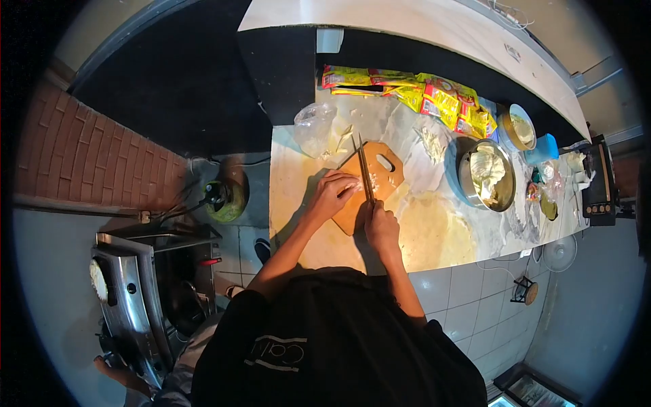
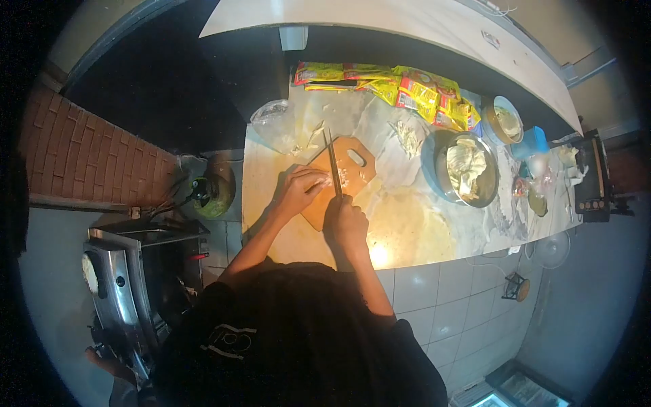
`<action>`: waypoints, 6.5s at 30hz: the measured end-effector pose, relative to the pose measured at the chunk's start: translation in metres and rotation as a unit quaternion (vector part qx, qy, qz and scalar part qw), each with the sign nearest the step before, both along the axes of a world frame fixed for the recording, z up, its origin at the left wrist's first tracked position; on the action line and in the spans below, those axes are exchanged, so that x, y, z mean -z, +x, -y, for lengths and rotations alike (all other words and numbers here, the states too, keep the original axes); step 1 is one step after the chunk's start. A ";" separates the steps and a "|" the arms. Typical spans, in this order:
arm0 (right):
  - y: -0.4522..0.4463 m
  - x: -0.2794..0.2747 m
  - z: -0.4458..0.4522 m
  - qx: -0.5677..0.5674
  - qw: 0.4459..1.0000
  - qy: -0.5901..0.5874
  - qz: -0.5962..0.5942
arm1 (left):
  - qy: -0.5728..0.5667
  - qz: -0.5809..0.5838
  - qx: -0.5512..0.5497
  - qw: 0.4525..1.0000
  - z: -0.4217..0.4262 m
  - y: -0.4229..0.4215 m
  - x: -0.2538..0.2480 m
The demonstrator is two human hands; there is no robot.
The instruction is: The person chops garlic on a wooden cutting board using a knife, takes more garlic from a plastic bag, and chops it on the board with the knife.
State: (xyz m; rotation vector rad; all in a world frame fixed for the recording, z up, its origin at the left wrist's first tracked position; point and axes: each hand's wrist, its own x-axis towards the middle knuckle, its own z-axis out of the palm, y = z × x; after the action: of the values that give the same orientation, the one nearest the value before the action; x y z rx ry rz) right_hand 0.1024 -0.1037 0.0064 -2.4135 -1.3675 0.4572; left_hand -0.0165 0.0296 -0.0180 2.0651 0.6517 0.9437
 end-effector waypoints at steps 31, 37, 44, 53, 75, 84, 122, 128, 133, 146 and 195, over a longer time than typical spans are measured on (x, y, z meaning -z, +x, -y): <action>-0.018 -0.006 0.007 -0.018 0.997 0.074 -0.012 | -0.008 0.002 0.013 1.000 -0.003 -0.004 0.011; -0.019 0.003 0.006 -0.024 0.999 0.045 -0.007 | 0.012 -0.010 0.013 1.000 -0.001 -0.004 0.012; -0.019 -0.003 0.001 -0.014 1.000 -0.002 -0.020 | 0.023 -0.003 0.007 1.000 -0.001 -0.004 0.003; -0.030 -0.023 -0.005 -0.004 0.998 -0.053 -0.022 | 0.018 -0.015 -0.008 1.000 0.001 -0.003 -0.001; -0.027 -0.020 -0.010 0.023 0.998 -0.054 -0.003 | 0.032 -0.024 -0.009 0.999 0.002 0.002 -0.004; -0.026 -0.013 0.006 0.034 0.999 -0.038 -0.016 | 0.038 -0.047 -0.001 0.998 0.002 0.006 -0.013; -0.008 -0.002 0.034 0.030 0.996 0.058 -0.059 | -0.013 -0.025 0.012 1.000 0.000 0.002 -0.005; -0.010 -0.012 0.037 0.024 0.996 0.068 -0.056 | -0.058 -0.049 0.003 0.997 0.006 -0.004 -0.022; -0.010 -0.008 0.034 0.022 0.995 0.079 -0.052 | -0.059 -0.029 0.010 0.998 0.005 -0.004 -0.016; -0.012 -0.005 0.034 0.004 0.994 0.069 -0.084 | -0.026 -0.011 0.026 0.999 0.006 -0.001 -0.010; 0.002 -0.014 0.043 0.063 0.984 0.107 -0.130 | -0.033 -0.039 0.027 0.998 -0.005 -0.006 -0.018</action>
State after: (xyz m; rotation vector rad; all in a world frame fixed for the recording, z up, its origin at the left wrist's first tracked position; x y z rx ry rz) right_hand 0.1043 -0.1469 0.0205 -2.1616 -1.0865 0.5405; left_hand -0.0224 0.0342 -0.0002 2.0586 0.6557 0.8033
